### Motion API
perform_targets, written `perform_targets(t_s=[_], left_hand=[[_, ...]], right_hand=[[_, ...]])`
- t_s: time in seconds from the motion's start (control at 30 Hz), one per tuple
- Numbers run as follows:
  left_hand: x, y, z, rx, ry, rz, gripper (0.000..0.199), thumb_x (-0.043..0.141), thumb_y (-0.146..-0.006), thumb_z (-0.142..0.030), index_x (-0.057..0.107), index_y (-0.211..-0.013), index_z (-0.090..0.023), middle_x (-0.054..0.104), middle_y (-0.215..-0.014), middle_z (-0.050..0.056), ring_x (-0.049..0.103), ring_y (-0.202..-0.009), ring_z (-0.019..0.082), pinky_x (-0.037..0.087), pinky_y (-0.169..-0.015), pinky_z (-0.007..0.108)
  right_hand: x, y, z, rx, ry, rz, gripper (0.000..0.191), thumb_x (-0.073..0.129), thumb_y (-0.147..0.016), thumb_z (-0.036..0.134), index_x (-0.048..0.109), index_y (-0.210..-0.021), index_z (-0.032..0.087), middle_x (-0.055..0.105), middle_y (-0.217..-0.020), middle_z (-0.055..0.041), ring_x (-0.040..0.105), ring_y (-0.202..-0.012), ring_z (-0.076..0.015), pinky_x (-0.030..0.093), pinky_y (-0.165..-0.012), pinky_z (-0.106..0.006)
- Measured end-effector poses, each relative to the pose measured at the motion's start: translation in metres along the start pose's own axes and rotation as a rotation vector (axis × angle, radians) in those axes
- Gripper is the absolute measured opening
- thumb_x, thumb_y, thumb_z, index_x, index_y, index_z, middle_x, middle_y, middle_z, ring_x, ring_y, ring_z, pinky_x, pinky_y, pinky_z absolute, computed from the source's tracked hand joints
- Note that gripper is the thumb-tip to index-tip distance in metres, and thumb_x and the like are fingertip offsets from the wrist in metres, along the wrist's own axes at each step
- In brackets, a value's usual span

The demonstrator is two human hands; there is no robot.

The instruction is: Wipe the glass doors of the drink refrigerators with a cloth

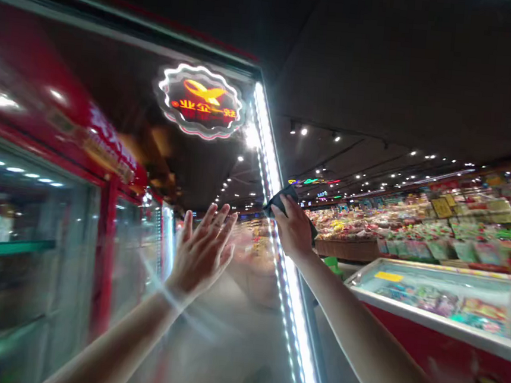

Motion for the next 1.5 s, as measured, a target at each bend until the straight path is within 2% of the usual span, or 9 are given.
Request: perform_targets(t_s=[0.27,0.33,0.5,0.6,0.83,1.07,1.23,1.37,1.5], left_hand=[[0.009,0.002,0.003,-0.015,-0.028,0.047,0.080,0.058,-0.094,-0.028,0.015,-0.161,-0.026,0.033,-0.163,0.007,0.024,-0.154,0.028,0.009,-0.127,0.059],[0.010,0.005,0.003,-0.030,-0.032,0.056,0.080,0.056,-0.095,-0.029,0.013,-0.162,-0.026,0.032,-0.164,0.007,0.024,-0.154,0.028,0.010,-0.127,0.060],[0.009,0.019,0.003,-0.050,-0.030,0.097,0.077,0.054,-0.097,-0.035,0.013,-0.162,-0.026,0.030,-0.164,0.006,0.023,-0.154,0.029,0.011,-0.127,0.060],[0.008,0.023,0.001,-0.047,-0.024,0.116,0.075,0.054,-0.097,-0.035,0.016,-0.161,-0.027,0.030,-0.164,0.006,0.023,-0.154,0.028,0.011,-0.127,0.059],[-0.005,0.031,0.006,-0.044,-0.026,0.105,0.073,0.054,-0.098,-0.037,0.019,-0.161,-0.027,0.030,-0.165,0.005,0.025,-0.154,0.027,0.012,-0.128,0.056],[-0.025,0.050,0.020,-0.064,-0.054,0.099,0.079,0.053,-0.097,-0.037,0.009,-0.162,-0.025,0.032,-0.164,0.007,0.026,-0.153,0.029,0.010,-0.127,0.058],[-0.036,0.057,0.026,-0.093,-0.082,0.102,0.080,0.049,-0.099,-0.038,0.003,-0.162,-0.021,0.034,-0.162,0.009,0.028,-0.152,0.028,0.008,-0.128,0.055],[-0.054,0.071,0.037,-0.065,-0.108,0.091,0.079,0.049,-0.099,-0.039,0.004,-0.162,-0.022,0.034,-0.163,0.007,0.030,-0.152,0.026,0.005,-0.129,0.051],[-0.065,0.080,0.054,-0.116,-0.154,0.111,0.079,0.047,-0.100,-0.039,0.002,-0.162,-0.021,0.033,-0.163,0.009,0.030,-0.152,0.027,0.004,-0.128,0.051]], right_hand=[[0.000,-0.139,0.003,0.048,0.029,-0.027,0.042,0.043,-0.097,0.017,0.063,-0.134,0.019,0.048,-0.155,-0.0118,0.037,-0.146,-0.0319,0.038,-0.114,-0.052],[0.000,-0.128,0.006,0.040,0.040,-0.028,0.043,0.047,-0.096,0.020,0.060,-0.137,0.017,0.045,-0.156,-0.0139,0.034,-0.148,-0.0341,0.036,-0.115,-0.056],[-0.003,-0.011,0.014,-0.047,0.093,0.012,0.046,0.048,-0.096,0.018,0.057,-0.141,0.019,0.044,-0.157,-0.0136,0.039,-0.145,-0.0336,0.043,-0.109,-0.051],[-0.013,0.027,0.020,-0.035,0.028,0.016,0.047,0.047,-0.094,0.015,0.059,-0.139,0.024,0.049,-0.154,-0.0111,0.048,-0.138,-0.0320,0.047,-0.106,-0.049],[-0.005,0.013,0.063,0.015,-0.311,-0.078,0.046,0.042,-0.101,0.025,0.051,-0.146,0.025,0.045,-0.157,-0.0078,0.038,-0.147,-0.0249,0.046,-0.114,-0.046],[0.010,-0.062,0.072,0.214,-0.330,-0.180,0.045,0.044,-0.100,0.025,0.055,-0.143,0.023,0.045,-0.157,-0.0095,0.038,-0.147,-0.0291,0.044,-0.115,-0.052],[0.002,-0.016,0.124,-0.097,-0.293,-0.044,0.047,0.049,-0.099,0.031,0.051,-0.146,0.030,0.037,-0.162,-0.0049,0.031,-0.151,-0.0261,0.035,-0.121,-0.051],[0.000,0.025,0.096,-0.148,-0.182,-0.034,0.049,0.048,-0.100,0.033,0.048,-0.149,0.028,0.034,-0.164,-0.0088,0.028,-0.152,-0.0299,0.025,-0.123,-0.061],[0.005,-0.018,0.081,0.190,-0.168,-0.147,0.048,0.046,-0.100,0.031,0.051,-0.146,0.019,0.040,-0.159,-0.0156,0.034,-0.148,-0.0330,0.038,-0.115,-0.057]])
Point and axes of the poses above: each hand's wrist, its own y-axis away from the middle knuckle, its own x-axis out of the palm, z = x × y, the point moved 7 cm from there along -y, towards the middle knuckle
